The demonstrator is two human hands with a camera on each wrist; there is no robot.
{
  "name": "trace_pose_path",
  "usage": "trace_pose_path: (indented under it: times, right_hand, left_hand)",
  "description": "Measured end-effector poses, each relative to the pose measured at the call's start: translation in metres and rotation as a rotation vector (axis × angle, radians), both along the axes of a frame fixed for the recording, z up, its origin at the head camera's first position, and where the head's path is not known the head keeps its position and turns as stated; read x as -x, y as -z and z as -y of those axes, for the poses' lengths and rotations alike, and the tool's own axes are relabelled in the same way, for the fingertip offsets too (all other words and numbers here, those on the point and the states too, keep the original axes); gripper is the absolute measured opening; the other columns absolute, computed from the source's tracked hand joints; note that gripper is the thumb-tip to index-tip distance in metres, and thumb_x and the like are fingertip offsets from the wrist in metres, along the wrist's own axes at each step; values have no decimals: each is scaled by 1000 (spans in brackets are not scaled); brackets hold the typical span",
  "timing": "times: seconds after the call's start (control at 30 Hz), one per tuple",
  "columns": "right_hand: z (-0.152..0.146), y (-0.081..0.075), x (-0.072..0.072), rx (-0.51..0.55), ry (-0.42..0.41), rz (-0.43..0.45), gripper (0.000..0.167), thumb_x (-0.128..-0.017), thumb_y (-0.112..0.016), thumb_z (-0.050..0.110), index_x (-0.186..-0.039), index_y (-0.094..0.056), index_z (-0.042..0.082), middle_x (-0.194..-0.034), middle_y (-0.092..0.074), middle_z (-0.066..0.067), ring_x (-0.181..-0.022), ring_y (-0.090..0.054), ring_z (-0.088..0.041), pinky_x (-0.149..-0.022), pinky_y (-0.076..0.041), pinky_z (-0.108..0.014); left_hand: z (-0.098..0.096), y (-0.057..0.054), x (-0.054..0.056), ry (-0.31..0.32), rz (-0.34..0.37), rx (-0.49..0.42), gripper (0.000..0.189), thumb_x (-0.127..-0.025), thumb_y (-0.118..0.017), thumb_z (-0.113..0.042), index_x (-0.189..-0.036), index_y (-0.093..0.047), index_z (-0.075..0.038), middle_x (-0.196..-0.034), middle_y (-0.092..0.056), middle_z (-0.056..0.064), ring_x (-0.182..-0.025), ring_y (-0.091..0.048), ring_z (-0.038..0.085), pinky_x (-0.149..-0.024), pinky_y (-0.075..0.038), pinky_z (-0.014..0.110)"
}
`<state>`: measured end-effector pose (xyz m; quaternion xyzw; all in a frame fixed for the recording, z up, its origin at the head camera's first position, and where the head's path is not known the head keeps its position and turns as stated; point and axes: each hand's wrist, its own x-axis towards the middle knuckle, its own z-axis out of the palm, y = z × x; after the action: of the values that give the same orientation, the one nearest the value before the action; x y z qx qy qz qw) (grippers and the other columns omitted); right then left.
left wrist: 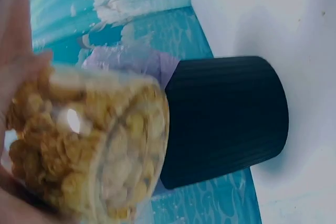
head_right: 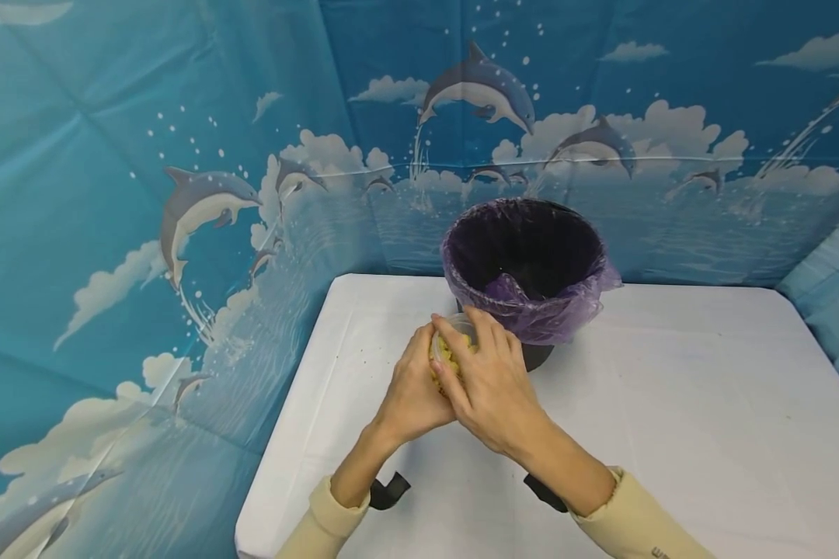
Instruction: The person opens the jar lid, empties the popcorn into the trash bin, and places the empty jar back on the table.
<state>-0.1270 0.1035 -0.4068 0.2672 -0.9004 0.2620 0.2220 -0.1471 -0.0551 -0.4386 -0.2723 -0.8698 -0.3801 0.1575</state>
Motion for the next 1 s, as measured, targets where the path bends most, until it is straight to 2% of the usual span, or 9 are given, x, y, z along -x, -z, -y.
trace_pose_path:
  times: [0.17, 0.33, 0.4, 0.43, 0.53, 0.67, 0.77, 0.9, 1.0]
  right_hand:
    - [-12, -2, 5, -52, -183, -59, 51, -110, -42, 43, -155, -47, 19, -159, -40, -19, -144, -41, -41, -111, -36, -68]
    - [-23, -2, 7, -87, -377, -134, 56, -111, -32, 49, -155, -49, 18, -163, -39, -14, -150, -37, -33, -123, -29, -55]
    - [-23, -1, 5, -86, -405, -144, 59, -110, -32, 51, -155, -48, 17, -166, -36, -13, -153, -34, -34, -128, -22, -49]
    - [-23, -1, 4, -78, -401, -143, 61, -109, -33, 53, -155, -48, 15, -166, -35, -14, -154, -33, -35, -130, -19, -49]
    - [-20, -4, -1, -30, -311, -86, 68, -107, -38, 59, -158, -42, 14, -171, -26, -11, -158, -25, -37, -129, -16, -59]
    - [-13, -13, -4, 33, -109, 0, 71, -104, -52, 54, -162, -34, 19, -174, -18, -10, -159, -19, -39, -117, -24, -75]
    - [-6, -17, -4, 26, 13, 66, 68, -102, -58, 46, -162, -35, 23, -172, -22, -13, -157, -24, -44, -115, -26, -76]
    - [6, -16, -5, 6, 108, 158, 61, -103, -56, 45, -158, -43, 21, -167, -32, -19, -151, -32, -47, -113, -29, -76]
    - [13, -11, -5, 24, 148, 145, 54, -105, -54, 43, -154, -51, 19, -164, -38, -20, -149, -35, -47, -112, -29, -77]
  left_hand:
    - [20, -9, 13, 261, 214, -76, 112, -65, -99, -24, -155, -33, -10, -137, -57, 9, -111, -60, 16, -94, -57, 27]
    - [36, -17, 31, 602, 459, -108, 107, -69, -96, -11, -154, -32, -15, -125, -63, 10, -99, -65, 5, -87, -61, 26]
    - [39, -18, 36, 676, 527, -93, 106, -69, -95, -7, -153, -31, -14, -120, -66, 12, -95, -68, 5, -85, -63, 29]
    - [40, -19, 37, 678, 534, -80, 105, -69, -95, -6, -153, -32, -14, -119, -66, 12, -95, -69, 5, -85, -63, 29]
    - [38, -18, 35, 530, 456, -55, 106, -69, -96, -11, -154, -33, -14, -124, -64, 9, -102, -67, 9, -90, -61, 29]
    - [22, -11, 23, 166, 227, -22, 109, -66, -99, -28, -154, -37, -10, -136, -58, 8, -117, -59, 17, -101, -55, 37]
    - [5, -4, 13, -35, 63, 6, 108, -65, -98, -37, -151, -39, -5, -134, -58, 10, -118, -58, 22, -99, -54, 42]
    - [-15, 4, 3, -175, -138, 88, 98, -72, -92, -35, -147, -40, 1, -132, -58, 14, -117, -59, 25, -92, -55, 40]
    - [-23, 6, -2, -239, -242, 153, 89, -78, -87, -31, -145, -41, 5, -132, -57, 17, -117, -60, 28, -90, -56, 39]
